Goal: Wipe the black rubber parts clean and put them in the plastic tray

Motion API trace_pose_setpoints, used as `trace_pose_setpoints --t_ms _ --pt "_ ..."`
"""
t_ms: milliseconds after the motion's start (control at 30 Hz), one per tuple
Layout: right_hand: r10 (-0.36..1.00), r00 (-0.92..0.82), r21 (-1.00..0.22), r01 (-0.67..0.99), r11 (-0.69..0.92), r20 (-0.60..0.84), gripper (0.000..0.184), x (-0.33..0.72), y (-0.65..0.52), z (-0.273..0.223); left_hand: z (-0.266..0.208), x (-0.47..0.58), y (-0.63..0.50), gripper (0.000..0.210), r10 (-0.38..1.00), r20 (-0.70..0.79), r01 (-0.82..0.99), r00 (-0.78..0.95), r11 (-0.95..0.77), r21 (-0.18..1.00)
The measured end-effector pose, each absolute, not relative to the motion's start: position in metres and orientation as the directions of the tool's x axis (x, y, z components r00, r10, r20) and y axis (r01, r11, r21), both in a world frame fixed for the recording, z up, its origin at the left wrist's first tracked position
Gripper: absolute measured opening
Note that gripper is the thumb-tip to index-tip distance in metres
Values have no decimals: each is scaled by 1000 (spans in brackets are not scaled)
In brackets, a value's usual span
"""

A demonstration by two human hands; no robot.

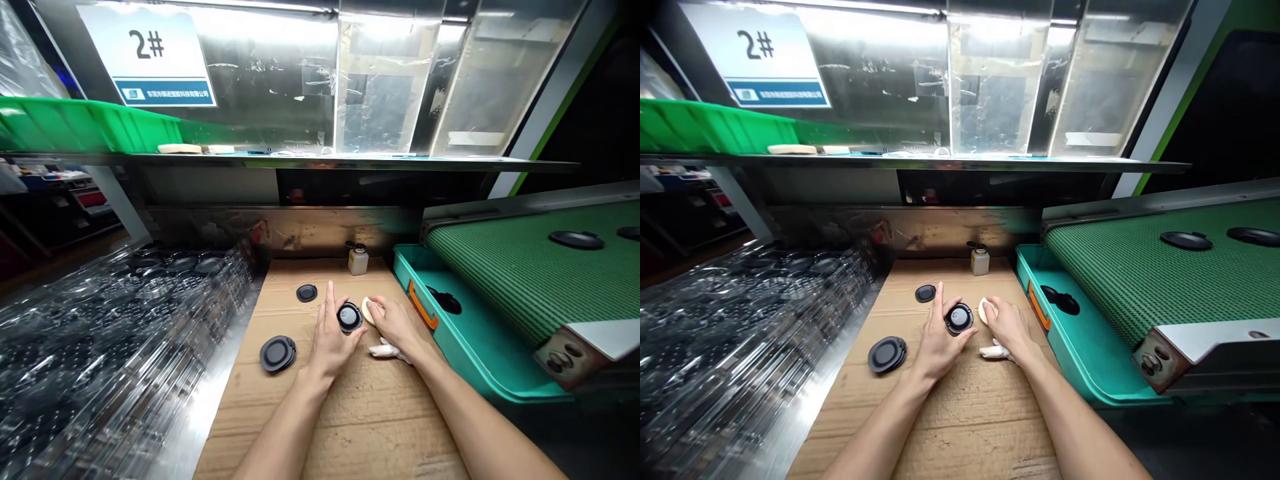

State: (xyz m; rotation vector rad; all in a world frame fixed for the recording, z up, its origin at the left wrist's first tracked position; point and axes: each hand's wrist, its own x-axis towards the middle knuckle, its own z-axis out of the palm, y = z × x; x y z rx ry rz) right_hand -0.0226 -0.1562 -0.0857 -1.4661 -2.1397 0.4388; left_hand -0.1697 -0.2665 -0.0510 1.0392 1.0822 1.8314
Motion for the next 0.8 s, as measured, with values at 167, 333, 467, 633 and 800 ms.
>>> trace_pose_setpoints --t_ms 167,333,467,633,800 --pt "926 -285 -629 679 379 249 40 -26 -165 -75 -63 -177 -257 70 878 217 -239 -427 -341 909" --pt "783 -554 -756 372 538 284 39 -43 -190 -65 -76 -186 -242 38 954 -122 -515 -273 -37 856" --pt "839 -471 -675 528 515 272 34 -47 -196 -66 -77 -187 -243 33 974 -181 -627 -140 54 777" --pt "882 -373 -707 539 459 289 38 -45 -192 -65 -77 -185 -242 28 955 -225 -645 -193 50 763" --pt "896 -373 -685 588 430 242 33 -46 -189 -65 -78 -186 -240 27 964 -210 -654 -163 54 755"
